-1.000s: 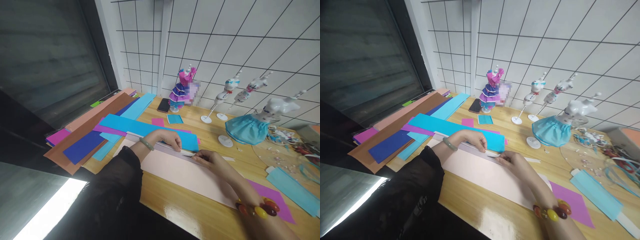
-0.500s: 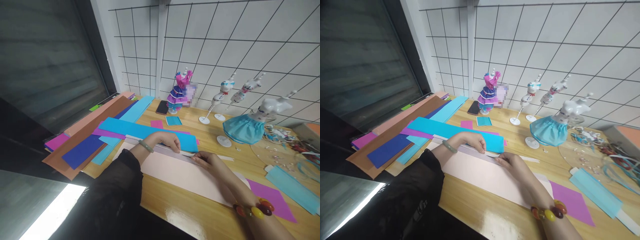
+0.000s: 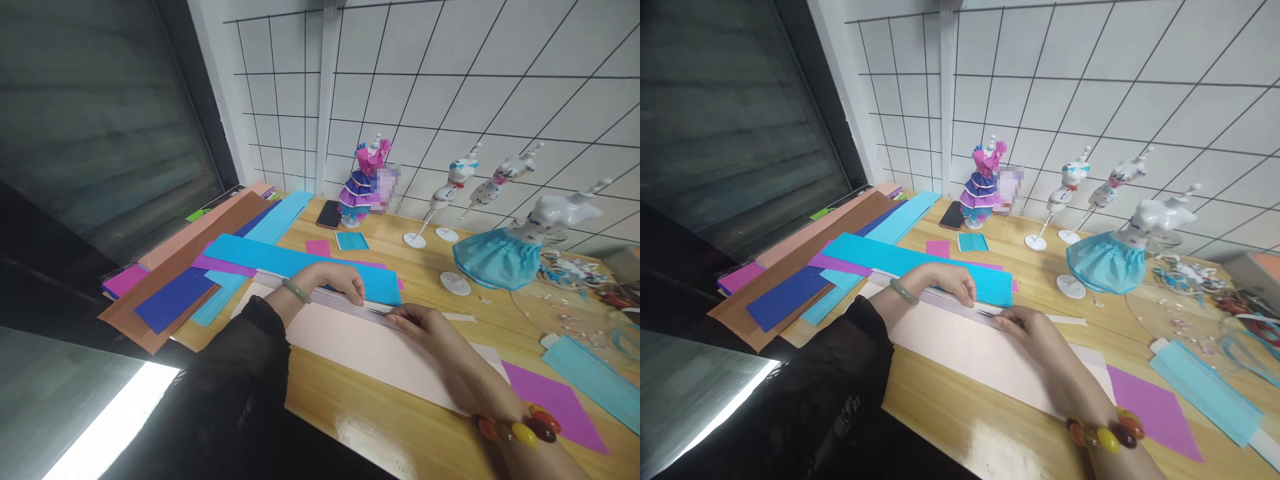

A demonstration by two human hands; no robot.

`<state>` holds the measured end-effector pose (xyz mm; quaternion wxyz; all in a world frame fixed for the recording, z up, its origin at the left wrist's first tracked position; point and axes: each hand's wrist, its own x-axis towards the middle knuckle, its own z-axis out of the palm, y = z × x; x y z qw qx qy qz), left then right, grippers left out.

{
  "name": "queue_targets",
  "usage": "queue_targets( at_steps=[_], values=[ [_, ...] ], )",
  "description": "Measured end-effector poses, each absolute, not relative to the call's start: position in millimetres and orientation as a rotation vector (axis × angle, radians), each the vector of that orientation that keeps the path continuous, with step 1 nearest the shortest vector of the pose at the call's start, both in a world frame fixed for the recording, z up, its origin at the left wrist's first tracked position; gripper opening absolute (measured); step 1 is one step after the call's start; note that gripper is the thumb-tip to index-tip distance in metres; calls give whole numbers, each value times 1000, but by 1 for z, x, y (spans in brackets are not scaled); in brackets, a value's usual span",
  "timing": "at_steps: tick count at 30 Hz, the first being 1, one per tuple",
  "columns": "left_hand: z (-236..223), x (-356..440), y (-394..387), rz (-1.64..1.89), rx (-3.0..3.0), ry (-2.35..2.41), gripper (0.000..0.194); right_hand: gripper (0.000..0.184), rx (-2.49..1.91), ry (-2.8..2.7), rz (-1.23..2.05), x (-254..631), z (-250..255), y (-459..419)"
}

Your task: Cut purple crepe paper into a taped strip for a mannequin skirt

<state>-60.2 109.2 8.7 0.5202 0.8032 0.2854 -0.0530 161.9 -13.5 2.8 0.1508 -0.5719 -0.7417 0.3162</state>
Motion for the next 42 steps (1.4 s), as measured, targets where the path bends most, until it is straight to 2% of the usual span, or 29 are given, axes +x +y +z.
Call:
queue_targets(
  at_steps=[12, 26, 42],
  values=[
    [18, -62, 104, -135, 1886, 621, 24, 44, -1674, -2192, 886, 156, 11, -13],
    [9, -63, 109, -121, 1905, 530, 20, 40, -1632, -2219, 773, 138, 9, -6],
    [13, -65, 106, -123, 1865, 574, 23, 41, -1647, -2243, 718, 138, 14, -13]
  ],
)
